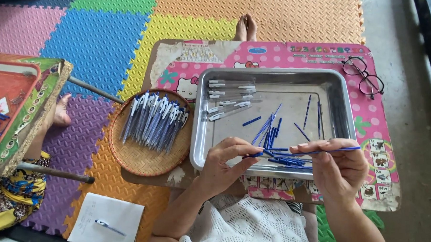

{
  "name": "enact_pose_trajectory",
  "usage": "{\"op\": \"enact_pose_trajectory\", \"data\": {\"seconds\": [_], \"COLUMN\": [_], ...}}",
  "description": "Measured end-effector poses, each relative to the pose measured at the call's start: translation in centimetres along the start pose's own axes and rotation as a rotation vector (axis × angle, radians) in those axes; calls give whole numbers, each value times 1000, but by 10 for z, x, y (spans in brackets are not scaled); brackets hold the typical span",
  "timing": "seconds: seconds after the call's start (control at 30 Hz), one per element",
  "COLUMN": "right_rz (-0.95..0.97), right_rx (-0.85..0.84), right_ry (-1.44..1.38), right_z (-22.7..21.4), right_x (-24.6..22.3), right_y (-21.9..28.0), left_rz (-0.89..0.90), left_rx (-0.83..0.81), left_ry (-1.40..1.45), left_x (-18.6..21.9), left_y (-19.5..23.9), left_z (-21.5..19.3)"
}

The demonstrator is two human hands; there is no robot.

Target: The person assembles blue pens by inserting the ink cartridges into the clear plastic barrels. They pick up the components from a metal tray, fit them together, and place the finished pens into a woven basket.

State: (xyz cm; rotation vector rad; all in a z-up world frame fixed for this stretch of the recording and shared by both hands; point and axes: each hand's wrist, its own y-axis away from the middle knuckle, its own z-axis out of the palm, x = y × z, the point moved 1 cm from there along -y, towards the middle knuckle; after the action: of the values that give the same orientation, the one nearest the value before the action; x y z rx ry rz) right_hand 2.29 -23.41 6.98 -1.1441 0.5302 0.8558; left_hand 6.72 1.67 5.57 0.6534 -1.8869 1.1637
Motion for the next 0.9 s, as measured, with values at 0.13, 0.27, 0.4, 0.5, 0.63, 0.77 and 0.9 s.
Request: {"op": "enact_pose_trajectory", "data": {"seconds": [0.13, 0.27, 0.4, 0.5, 0.63, 0.77, 0.9], "right_rz": [-5, 18, 183, 279, 293, 273, 257], "right_rx": [-3, 152, 310, 324, 323, 305, 326], "right_ry": [22, 167, 8, -73, -80, -91, -100], "right_z": [-8, -40, -79, -95, -95, -93, -88], "right_x": [3, 18, 60, 77, 76, 77, 74], "right_y": [5, 21, 41, 45, 45, 47, 48], "left_rz": [35, -62, -137, -190, -283, -182, -206], "left_rx": [6, -195, -376, -478, -446, -333, -364], "left_ry": [-102, -404, -688, -678, -643, -1077, -1237], "left_x": [-14, -66, -119, -125, -134, -204, -216], "left_y": [-2, -1, 7, -1, -22, -38, -48], "left_z": [0, 14, 53, 69, 39, -11, -20]}}
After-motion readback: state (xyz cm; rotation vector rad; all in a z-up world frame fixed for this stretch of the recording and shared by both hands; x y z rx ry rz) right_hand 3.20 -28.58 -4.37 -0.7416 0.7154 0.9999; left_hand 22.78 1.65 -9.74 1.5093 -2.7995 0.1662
